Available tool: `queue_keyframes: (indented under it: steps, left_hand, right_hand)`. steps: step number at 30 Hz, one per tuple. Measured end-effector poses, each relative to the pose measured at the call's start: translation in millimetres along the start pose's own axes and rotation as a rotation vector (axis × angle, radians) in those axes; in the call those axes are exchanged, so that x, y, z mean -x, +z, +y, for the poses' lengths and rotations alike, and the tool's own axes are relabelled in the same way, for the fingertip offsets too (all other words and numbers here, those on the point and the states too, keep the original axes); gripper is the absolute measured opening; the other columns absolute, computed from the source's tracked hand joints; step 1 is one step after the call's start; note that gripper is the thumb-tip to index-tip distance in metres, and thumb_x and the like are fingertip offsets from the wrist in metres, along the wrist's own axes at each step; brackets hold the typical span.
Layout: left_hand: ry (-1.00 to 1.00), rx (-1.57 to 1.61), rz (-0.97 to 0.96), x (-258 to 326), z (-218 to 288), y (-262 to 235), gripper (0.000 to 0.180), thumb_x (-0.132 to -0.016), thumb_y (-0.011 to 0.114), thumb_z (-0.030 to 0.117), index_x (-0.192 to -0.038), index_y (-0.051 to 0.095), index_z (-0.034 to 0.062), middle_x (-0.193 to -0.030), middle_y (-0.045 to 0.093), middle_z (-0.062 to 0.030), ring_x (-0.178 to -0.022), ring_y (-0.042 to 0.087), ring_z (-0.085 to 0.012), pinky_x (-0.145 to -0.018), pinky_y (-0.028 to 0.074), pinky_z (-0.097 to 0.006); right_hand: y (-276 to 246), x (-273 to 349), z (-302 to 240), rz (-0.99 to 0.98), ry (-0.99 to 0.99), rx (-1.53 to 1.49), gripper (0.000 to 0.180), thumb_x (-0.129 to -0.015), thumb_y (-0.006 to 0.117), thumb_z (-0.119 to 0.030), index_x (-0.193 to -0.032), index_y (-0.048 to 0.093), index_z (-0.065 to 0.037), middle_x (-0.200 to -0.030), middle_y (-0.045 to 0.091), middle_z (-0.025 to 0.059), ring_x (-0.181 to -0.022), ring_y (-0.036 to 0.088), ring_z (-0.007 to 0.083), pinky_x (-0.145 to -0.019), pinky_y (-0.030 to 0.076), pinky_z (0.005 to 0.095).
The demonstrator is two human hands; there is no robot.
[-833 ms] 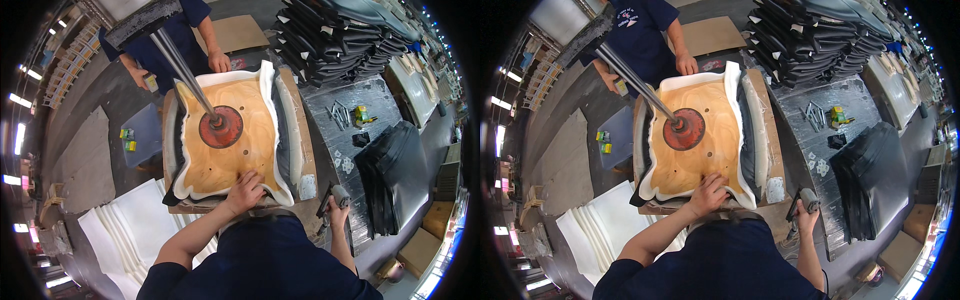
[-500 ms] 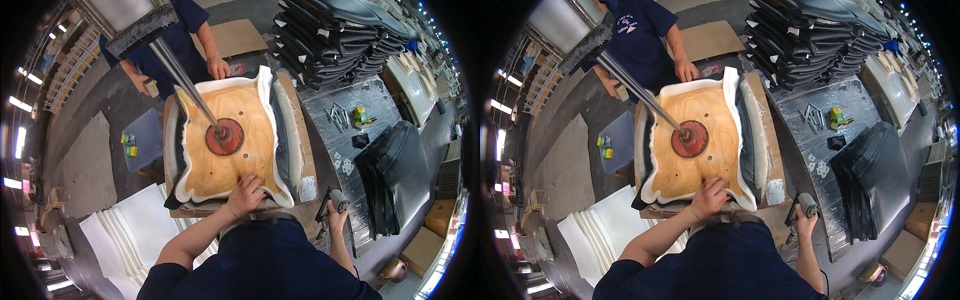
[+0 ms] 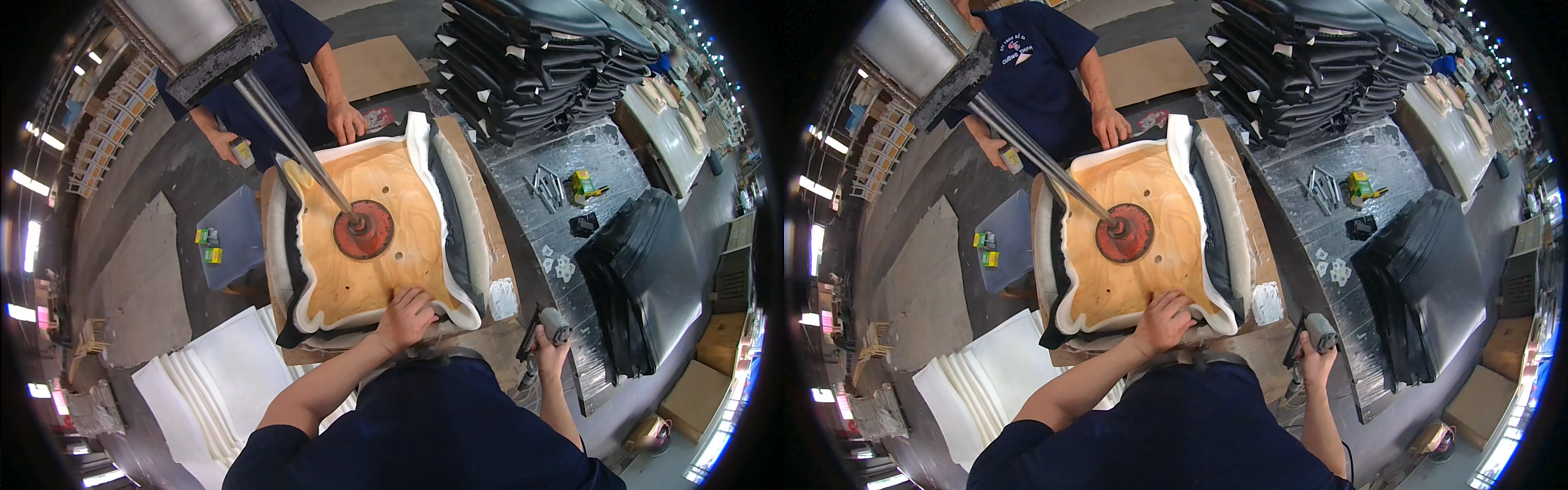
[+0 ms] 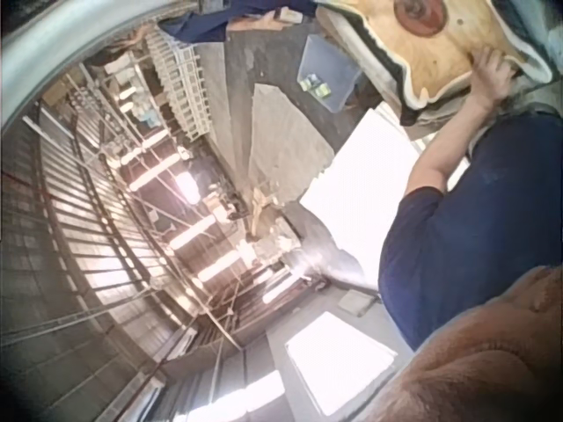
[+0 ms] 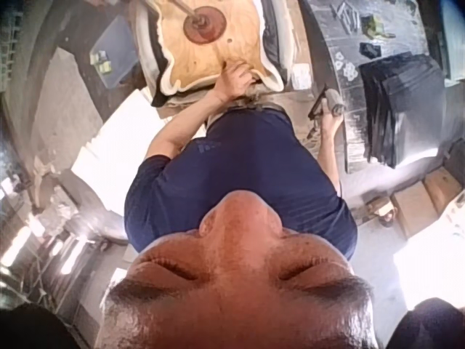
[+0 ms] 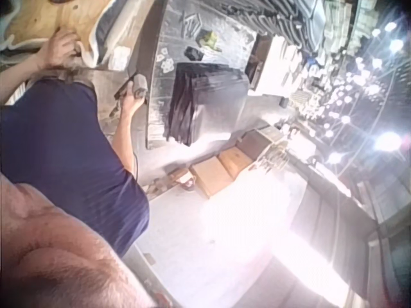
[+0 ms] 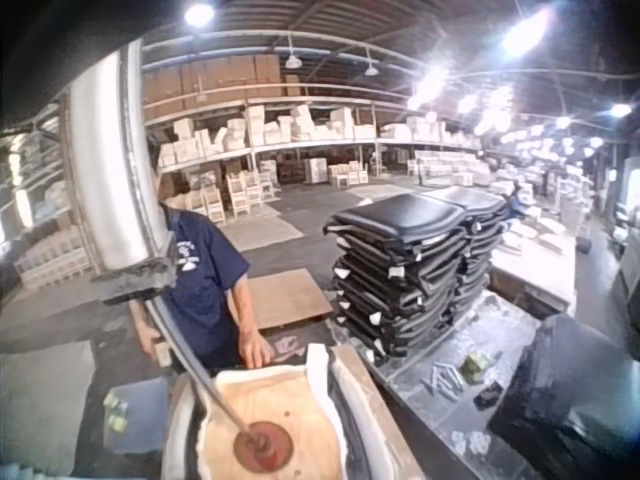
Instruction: The person staples fabric to the underside of a chair seat frame using a pneumatic staple gun while a coworker holds the seat on a press. The person then places a black fabric cover and a white nonwoven sheet over the seat and continues stapling the edges.
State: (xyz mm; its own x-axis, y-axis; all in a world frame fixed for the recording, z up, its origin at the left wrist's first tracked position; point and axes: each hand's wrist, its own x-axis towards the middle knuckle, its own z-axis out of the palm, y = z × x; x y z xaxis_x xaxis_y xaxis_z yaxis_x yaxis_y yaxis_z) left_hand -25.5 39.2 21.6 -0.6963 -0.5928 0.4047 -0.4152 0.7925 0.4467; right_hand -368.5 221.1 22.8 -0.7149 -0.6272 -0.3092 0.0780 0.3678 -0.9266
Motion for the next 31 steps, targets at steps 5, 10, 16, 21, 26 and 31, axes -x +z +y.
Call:
queue_keyframes:
  steps: [5, 10, 16, 21, 26, 31]
  left_hand:
    - [0.006, 0.008, -0.012, -4.5, 1.8, 0.8, 0.022, -0.086, 0.085, 0.022, -0.091, 0.072, 0.0048, -0.128, 0.073, -0.0167, -0.124, 0.068, -0.0381, -0.108, 0.053, -0.052]
    - [-0.056, 0.061, -0.039, 1.9, 2.3, -8.1, 0.022, -0.088, 0.083, 0.024, -0.094, 0.073, 0.0050, -0.132, 0.069, -0.0151, -0.130, 0.064, -0.0386, -0.114, 0.046, -0.054]
    - [-0.175, -0.050, -0.224, 28.7, -6.5, -42.2, 0.022, -0.093, 0.082, 0.026, -0.098, 0.074, 0.0061, -0.138, 0.066, -0.0153, -0.137, 0.058, -0.0405, -0.117, 0.043, -0.058]
    - [-0.104, 0.019, -0.259, 6.4, -9.5, -33.4, 0.019, -0.092, 0.082, 0.025, -0.097, 0.075, 0.0074, -0.126, 0.065, -0.0136, -0.127, 0.061, -0.0381, -0.115, 0.044, -0.055]
    - [0.019, 0.049, -0.361, -10.4, -27.4, -21.0, 0.013, -0.090, 0.081, 0.020, -0.091, 0.076, 0.0079, -0.112, 0.064, -0.0107, -0.118, 0.061, -0.0317, -0.117, 0.044, -0.054]
    - [0.316, 0.040, -0.293, -17.1, -29.8, -8.1, 0.014, -0.089, 0.082, 0.018, -0.096, 0.075, 0.0075, -0.116, 0.064, -0.0139, -0.120, 0.061, -0.0328, -0.128, 0.038, -0.054]
  right_hand:
    - [1.7, 9.0, 3.0, 0.010, 0.045, -0.024, 0.026, -0.100, 0.087, -0.015, -0.116, 0.075, 0.001, -0.083, 0.071, 0.0016, -0.060, 0.064, 0.0120, -0.055, 0.051, 0.0308]
    - [0.0, 16.1, 7.3, 0.007, 0.026, 0.011, 0.026, -0.100, 0.087, -0.017, -0.115, 0.076, 0.001, -0.083, 0.071, 0.0011, -0.061, 0.064, 0.0113, -0.056, 0.051, 0.0301]
    - [-6.0, 20.5, 8.2, -0.001, 0.011, 0.014, 0.026, -0.102, 0.084, -0.016, -0.117, 0.075, 0.002, -0.079, 0.070, 0.0026, -0.063, 0.066, 0.0135, -0.058, 0.052, 0.0323]
    - [-9.4, 45.7, 5.0, -0.051, 0.036, 0.009, 0.033, -0.100, 0.085, -0.014, -0.127, 0.073, 0.002, -0.085, 0.072, 0.0033, -0.067, 0.067, 0.0132, -0.063, 0.055, 0.0318]
    - [5.6, 97.7, -2.3, -0.126, 0.095, -0.040, 0.061, -0.096, 0.088, -0.007, -0.153, 0.065, -0.003, -0.101, 0.076, 0.0039, -0.075, 0.069, 0.0121, -0.071, 0.060, 0.0308]
    - [28.8, 156.1, 0.2, -0.145, 0.148, -0.095, 0.069, -0.095, 0.088, -0.007, -0.159, 0.060, -0.007, -0.122, 0.076, 0.0063, -0.090, 0.070, 0.0118, -0.077, 0.062, 0.0286]
